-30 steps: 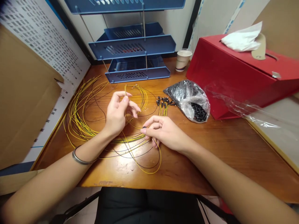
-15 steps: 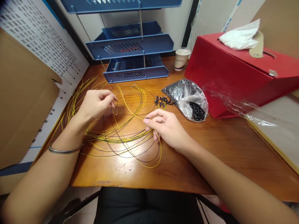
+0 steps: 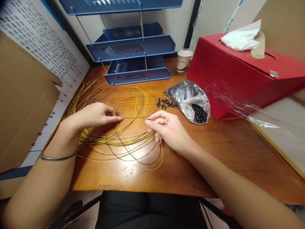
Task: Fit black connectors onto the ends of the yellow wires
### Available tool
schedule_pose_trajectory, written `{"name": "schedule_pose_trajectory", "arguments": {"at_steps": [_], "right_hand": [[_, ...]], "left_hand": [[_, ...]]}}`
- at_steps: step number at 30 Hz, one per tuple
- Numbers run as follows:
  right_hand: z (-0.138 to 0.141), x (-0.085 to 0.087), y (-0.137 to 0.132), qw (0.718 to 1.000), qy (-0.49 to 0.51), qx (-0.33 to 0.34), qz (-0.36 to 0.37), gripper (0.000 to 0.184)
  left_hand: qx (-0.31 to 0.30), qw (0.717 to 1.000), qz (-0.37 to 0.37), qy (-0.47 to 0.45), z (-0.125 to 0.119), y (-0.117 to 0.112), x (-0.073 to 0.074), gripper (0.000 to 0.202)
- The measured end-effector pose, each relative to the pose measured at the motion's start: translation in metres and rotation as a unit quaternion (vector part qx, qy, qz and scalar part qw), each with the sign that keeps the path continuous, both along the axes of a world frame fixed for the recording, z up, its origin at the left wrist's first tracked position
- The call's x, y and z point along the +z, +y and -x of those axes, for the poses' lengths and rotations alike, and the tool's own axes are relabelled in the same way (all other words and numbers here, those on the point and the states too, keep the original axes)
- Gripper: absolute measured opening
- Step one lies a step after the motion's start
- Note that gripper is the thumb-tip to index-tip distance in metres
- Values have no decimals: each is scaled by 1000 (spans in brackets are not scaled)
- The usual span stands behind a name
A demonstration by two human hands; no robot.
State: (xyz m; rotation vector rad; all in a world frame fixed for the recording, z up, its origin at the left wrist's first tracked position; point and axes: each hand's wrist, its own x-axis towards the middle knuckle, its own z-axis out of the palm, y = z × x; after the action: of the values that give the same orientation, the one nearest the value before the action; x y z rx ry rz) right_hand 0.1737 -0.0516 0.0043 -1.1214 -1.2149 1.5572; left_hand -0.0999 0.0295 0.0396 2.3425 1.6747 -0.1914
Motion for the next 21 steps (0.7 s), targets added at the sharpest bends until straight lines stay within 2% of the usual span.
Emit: {"name": "schedule_pose_trajectory", "arguments": {"at_steps": [6,11,13,17,21], "right_hand": [[1,0,1,1000,-5,-5,3,34],[1,-1,1,1000,-6,-5,3,33],[1,0,1,1000,-7,-6,3,34],[2,0,2,1000,-8,-6,0,33],[2,1,2,1000,-13,-7,-2,33]], "left_hand": [[-8,1000,0,-8,-2,1,-1,43],[16,996,-77,34,-4,-1,1,35],[13,997,-73,28,-3,-3,2,34],[-18,998,-23,-61,-6,-8,4,43],[7,975,-77,-208,-20,-5,-7,32]]}}
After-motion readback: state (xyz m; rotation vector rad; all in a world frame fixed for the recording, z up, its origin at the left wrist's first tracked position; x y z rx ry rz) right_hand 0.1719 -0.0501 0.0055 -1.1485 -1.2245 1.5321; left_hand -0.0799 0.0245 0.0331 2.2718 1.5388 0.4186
